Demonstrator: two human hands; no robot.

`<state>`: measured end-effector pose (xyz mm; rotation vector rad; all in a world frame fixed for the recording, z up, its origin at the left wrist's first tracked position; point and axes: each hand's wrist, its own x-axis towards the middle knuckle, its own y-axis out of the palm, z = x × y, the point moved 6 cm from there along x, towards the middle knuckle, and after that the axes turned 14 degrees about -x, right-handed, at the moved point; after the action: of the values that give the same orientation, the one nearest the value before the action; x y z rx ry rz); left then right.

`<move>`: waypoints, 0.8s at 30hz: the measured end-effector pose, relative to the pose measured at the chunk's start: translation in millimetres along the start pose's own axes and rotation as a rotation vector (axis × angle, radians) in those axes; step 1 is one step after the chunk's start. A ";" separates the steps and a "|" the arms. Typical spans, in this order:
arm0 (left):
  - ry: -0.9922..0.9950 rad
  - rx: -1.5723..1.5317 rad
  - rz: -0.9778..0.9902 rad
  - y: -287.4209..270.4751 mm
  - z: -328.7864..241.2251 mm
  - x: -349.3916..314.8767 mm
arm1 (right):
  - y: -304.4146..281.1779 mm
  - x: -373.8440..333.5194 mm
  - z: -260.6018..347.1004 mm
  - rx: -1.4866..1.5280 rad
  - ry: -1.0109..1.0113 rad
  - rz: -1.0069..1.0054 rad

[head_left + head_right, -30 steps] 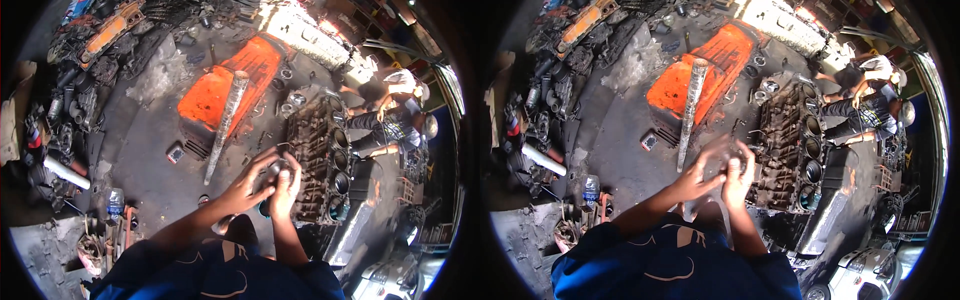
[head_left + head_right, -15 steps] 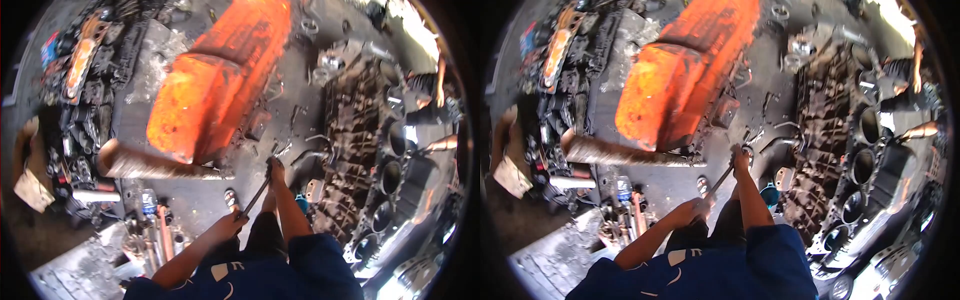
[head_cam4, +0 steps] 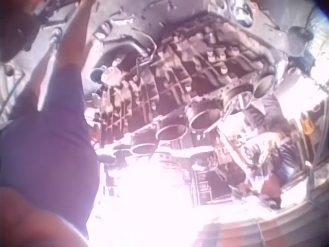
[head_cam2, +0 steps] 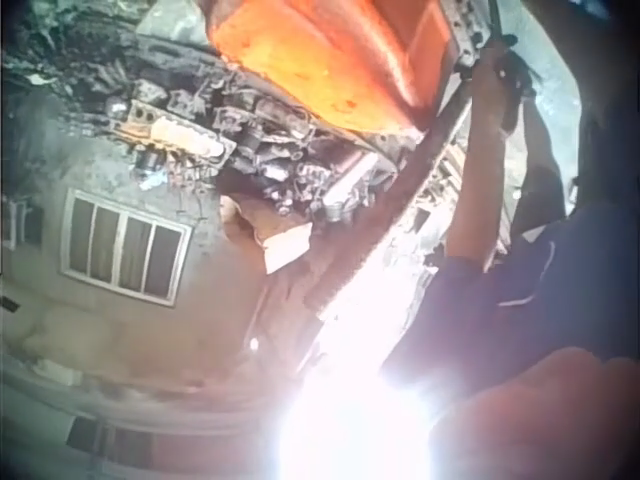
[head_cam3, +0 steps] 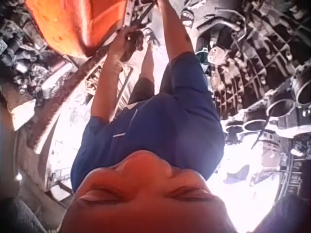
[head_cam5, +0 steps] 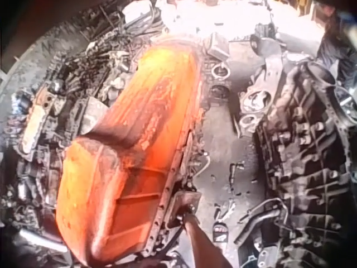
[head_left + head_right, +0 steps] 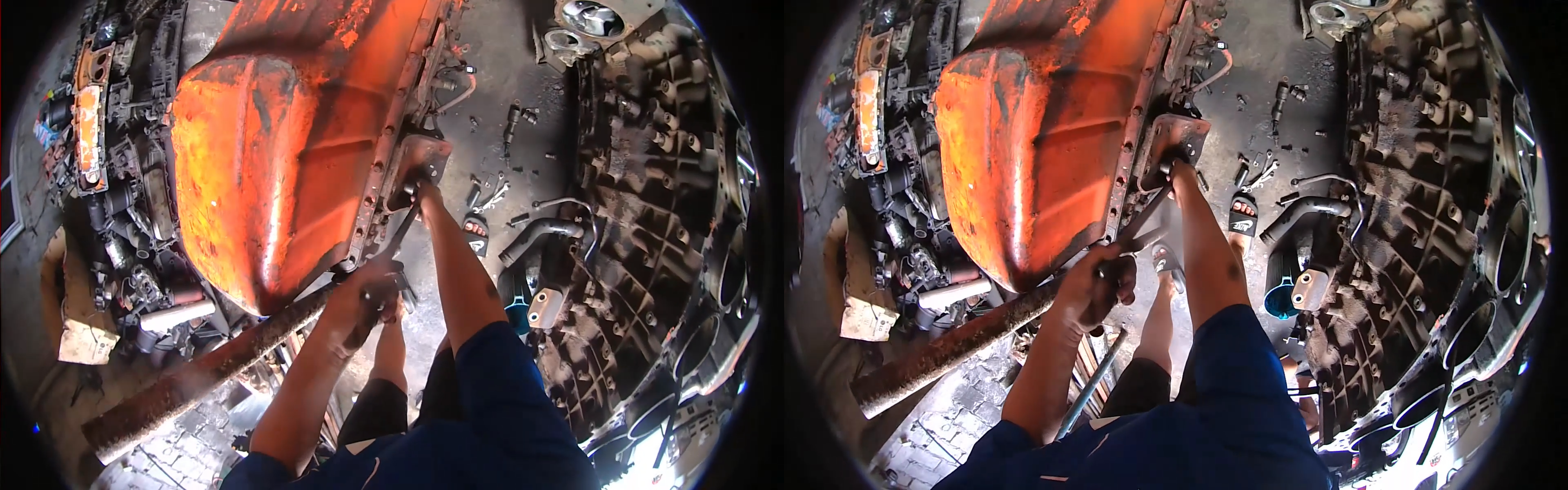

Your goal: Using wrenches, a metal bar for leverage, and a hammer to remove an oil pan or similar component from a large engine block.

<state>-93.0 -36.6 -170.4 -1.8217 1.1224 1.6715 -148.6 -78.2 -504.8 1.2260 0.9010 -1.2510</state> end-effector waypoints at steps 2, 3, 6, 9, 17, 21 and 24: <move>-0.009 0.018 0.024 8.2 -20.8 -1.0 | 14.3 -3.2 1.4 0.006 0.087 0.096; -0.027 0.033 0.066 16.5 -27.5 0.2 | 12.3 -4.0 1.6 0.004 0.087 0.090; -0.013 -0.004 0.061 27.6 -40.2 11.2 | 21.2 -11.4 -2.7 -0.027 0.190 0.239; 0.045 -0.114 0.028 6.4 -34.8 -0.7 | 33.1 -18.8 -3.1 -0.118 0.136 0.158; -0.086 0.922 -0.077 4.6 -34.9 5.8 | -7.0 58.6 -19.4 -0.560 -0.285 -0.152; 0.177 1.867 -0.144 40.1 -63.7 14.1 | 17.0 49.8 -24.4 -0.561 -0.308 -0.145; 0.234 1.952 -0.095 26.7 -51.5 35.5 | 4.5 46.6 -4.5 -0.630 -0.609 -0.244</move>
<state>-83.9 -101.3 -189.3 -0.6021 1.6293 -0.1685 -136.7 -83.1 -550.0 0.2160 0.8937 -1.2841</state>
